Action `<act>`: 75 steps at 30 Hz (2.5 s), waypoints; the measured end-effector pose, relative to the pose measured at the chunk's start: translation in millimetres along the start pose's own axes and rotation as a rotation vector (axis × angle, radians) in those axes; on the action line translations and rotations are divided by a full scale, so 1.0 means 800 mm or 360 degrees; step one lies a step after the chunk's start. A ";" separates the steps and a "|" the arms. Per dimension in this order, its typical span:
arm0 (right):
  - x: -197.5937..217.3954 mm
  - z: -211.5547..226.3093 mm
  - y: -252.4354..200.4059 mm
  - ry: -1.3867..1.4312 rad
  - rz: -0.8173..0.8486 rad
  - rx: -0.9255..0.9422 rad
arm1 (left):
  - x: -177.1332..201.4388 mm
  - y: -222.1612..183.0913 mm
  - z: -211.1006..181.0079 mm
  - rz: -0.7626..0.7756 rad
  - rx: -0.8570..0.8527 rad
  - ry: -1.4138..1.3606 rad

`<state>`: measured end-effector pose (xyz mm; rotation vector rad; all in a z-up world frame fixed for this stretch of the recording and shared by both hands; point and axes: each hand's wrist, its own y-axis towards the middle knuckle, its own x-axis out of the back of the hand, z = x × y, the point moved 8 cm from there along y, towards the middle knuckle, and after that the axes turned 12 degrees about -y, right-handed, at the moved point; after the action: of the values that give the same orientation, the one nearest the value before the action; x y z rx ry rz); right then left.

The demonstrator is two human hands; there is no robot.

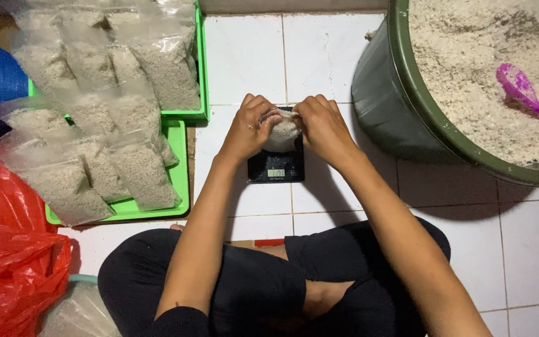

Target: Filling plastic bags with granular food material, weighing them on a digital scale, and organizing them in trays.

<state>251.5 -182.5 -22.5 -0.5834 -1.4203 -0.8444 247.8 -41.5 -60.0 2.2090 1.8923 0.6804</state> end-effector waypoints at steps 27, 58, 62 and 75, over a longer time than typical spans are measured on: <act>-0.006 -0.026 -0.029 0.0622 -0.0467 -0.0060 | 0.016 -0.021 0.018 -0.0336 0.0097 -0.0294; 0.061 0.039 -0.007 0.1280 -0.0698 -0.0450 | -0.005 -0.071 0.028 -0.1259 0.0477 0.0354; 0.090 0.054 -0.004 0.1347 -0.0648 -0.0413 | 0.082 -0.059 -0.014 -0.1344 0.0489 0.0347; -0.066 0.014 -0.158 0.1096 0.0018 -0.1139 | 0.387 -0.041 0.028 -0.1178 0.0620 0.1039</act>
<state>147.0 -240.4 -90.1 -0.7305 -0.4652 -1.3914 258.9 267.4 -19.4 1.2771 3.1192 1.0063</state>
